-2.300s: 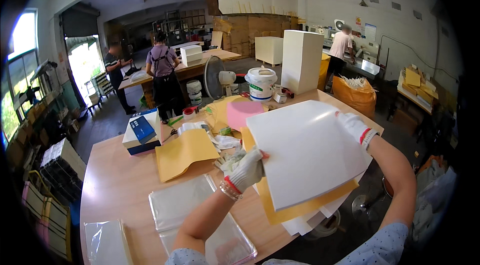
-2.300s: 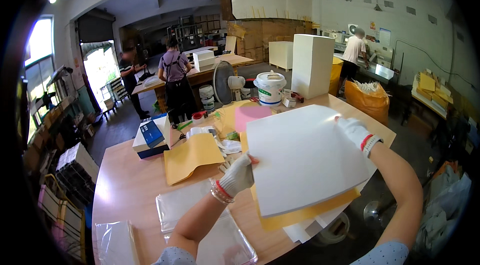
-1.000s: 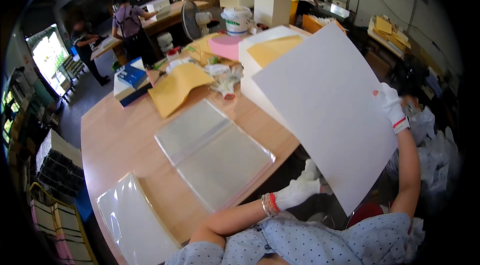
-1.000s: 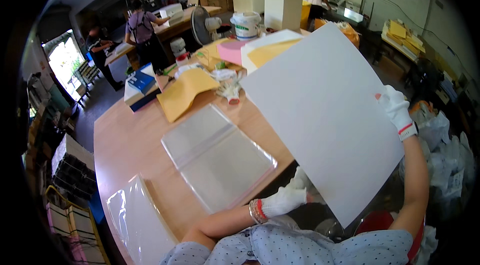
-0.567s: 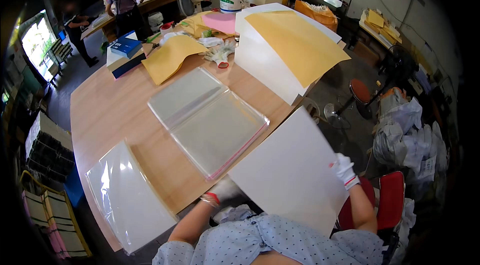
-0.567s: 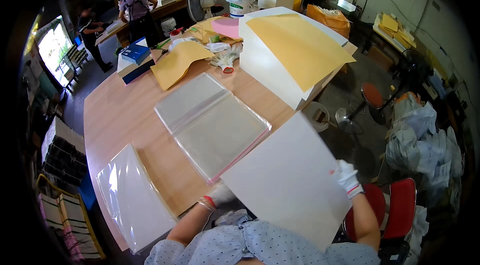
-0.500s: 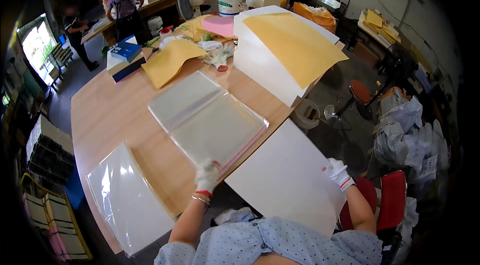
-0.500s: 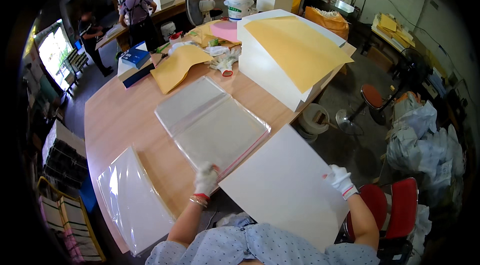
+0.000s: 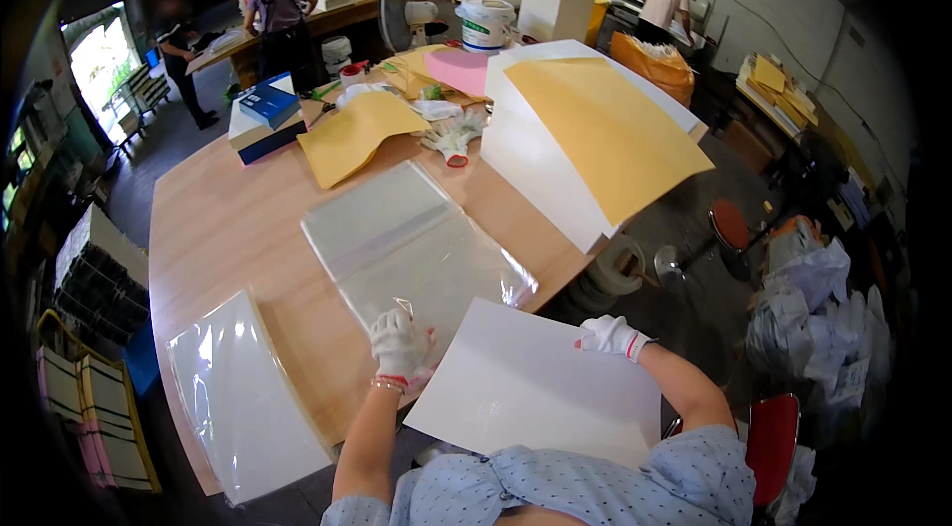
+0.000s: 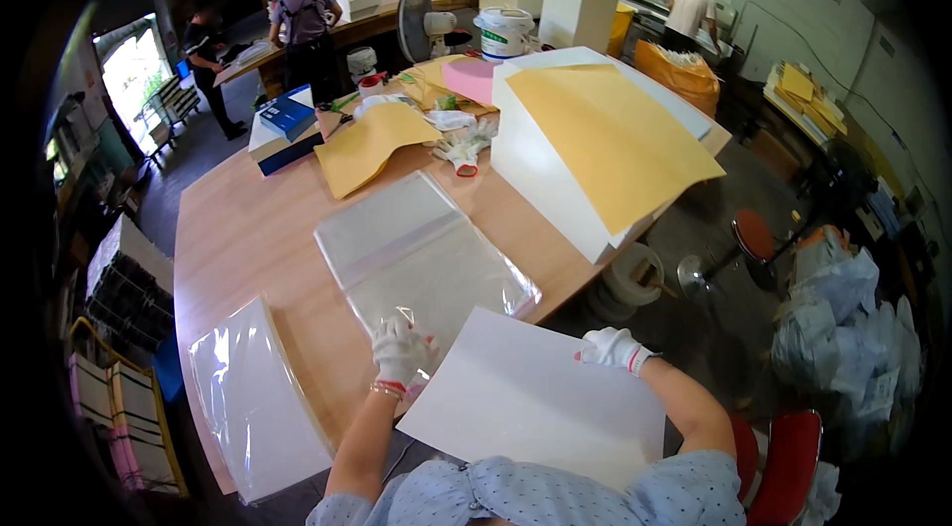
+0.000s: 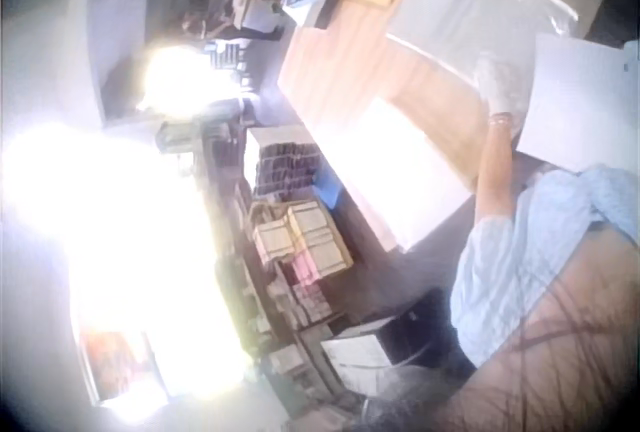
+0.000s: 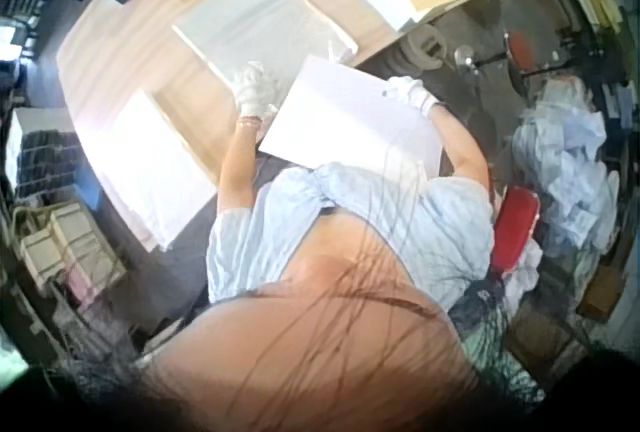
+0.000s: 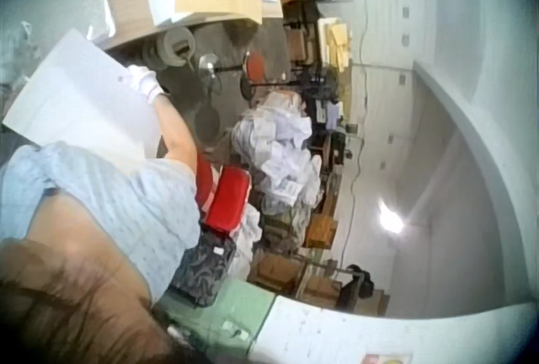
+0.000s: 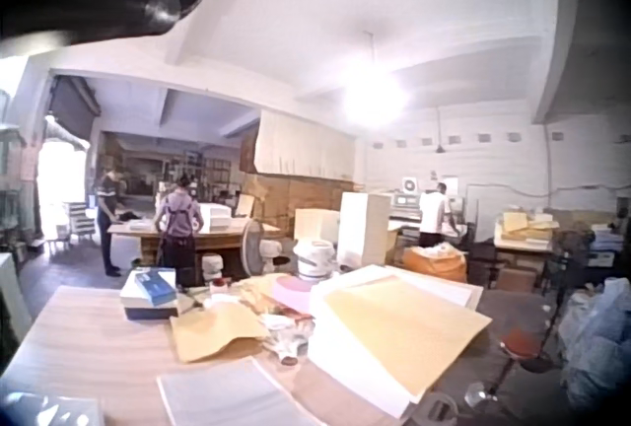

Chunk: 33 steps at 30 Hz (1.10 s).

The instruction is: The person puts on white gloves and repeatedly picks up white rectangular boards, placing them into clear plastic zip-lock bags on a wooden table. The person handles the boards and bags one at a time, sealing the bags after insertion.

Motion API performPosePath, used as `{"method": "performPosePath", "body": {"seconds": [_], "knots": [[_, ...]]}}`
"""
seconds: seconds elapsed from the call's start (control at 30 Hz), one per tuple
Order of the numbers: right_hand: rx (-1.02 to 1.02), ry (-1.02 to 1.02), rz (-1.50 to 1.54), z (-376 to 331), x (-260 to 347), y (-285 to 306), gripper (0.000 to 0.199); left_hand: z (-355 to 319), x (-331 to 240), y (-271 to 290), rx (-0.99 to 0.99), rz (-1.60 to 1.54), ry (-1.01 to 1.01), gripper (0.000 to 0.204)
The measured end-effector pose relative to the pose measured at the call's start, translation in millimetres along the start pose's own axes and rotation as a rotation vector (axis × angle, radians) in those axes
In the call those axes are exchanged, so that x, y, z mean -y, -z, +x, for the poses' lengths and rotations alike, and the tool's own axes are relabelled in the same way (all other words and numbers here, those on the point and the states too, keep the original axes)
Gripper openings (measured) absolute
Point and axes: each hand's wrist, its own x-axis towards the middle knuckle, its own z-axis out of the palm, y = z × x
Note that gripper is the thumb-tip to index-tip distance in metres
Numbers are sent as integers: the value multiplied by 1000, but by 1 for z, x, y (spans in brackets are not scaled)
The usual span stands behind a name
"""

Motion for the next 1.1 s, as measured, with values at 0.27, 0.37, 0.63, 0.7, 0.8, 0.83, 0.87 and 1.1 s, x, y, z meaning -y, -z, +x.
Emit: {"method": "performPosePath", "body": {"seconds": [0.27, 0.37, 0.63, 0.7, 0.8, 0.83, 0.87, 1.1], "knots": [[-19, -20, 9, 85, -27, 27, 57, -53, -4, 45, 157, 209, 500, 27], [-64, -15, -5, 100, -26, 43, 56, -40, -19, 55, 333, -202, 813, 29], [-107, -18, 12, 106, -22, 69, 52, -53, -5, 13, 126, -1409, 1081, 24], [-90, -32, 11, 102, -17, 79, 52, -53, -11, 10, 68, -1698, 1092, 22], [-86, -70, -9, 94, -8, 93, 52, -55, -17, 10, 59, -1629, 1041, 19], [-73, -72, -9, 91, -6, 97, 51, -56, -19, 12, 71, -1523, 1014, 18], [-60, -74, -10, 89, -5, 99, 51, -55, -22, 13, 99, -1349, 1017, 17], [-139, -41, 31, 93, -19, 88, 50, -59, -33, 20, 52, -384, 711, 18]]}}
